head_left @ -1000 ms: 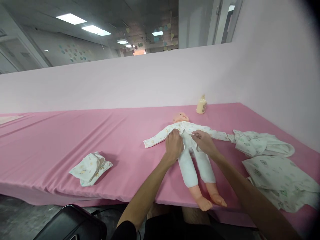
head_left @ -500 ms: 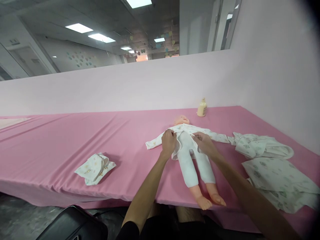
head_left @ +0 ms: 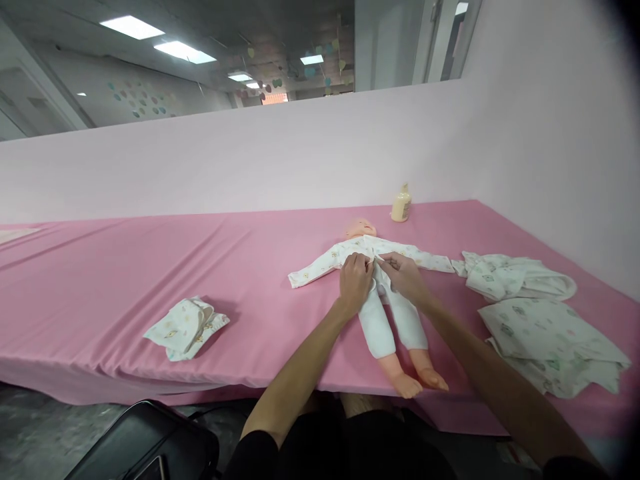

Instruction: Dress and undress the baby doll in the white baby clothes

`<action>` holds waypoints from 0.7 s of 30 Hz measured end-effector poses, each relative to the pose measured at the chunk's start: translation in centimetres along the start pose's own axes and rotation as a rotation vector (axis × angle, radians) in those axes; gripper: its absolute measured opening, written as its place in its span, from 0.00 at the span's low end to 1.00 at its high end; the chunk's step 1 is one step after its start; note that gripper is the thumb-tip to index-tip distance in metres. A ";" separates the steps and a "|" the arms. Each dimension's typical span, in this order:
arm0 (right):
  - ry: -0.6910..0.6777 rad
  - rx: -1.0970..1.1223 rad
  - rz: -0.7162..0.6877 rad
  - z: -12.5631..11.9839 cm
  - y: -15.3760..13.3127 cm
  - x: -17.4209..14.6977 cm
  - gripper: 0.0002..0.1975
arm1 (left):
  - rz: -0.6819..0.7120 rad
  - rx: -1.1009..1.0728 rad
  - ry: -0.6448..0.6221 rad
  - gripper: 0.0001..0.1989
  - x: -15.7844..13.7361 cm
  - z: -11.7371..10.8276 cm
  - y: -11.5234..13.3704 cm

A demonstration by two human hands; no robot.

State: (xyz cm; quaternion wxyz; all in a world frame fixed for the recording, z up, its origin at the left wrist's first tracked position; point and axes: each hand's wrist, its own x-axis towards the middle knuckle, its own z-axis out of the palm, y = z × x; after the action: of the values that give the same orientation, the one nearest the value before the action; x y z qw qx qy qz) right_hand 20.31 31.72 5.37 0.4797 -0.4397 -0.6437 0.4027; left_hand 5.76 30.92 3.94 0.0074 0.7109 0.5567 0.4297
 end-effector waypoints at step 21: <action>-0.022 -0.345 -0.277 1.2 -0.9 -1.2 0.14 | 0.067 -0.008 0.093 0.11 0.0 1.1 -1.0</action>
State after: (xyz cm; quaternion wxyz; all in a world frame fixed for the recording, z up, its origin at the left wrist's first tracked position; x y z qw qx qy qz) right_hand 19.22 30.23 5.64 0.4412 -0.4181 -0.7624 0.2217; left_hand 5.62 31.81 2.78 -0.0298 0.7083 0.5308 0.4644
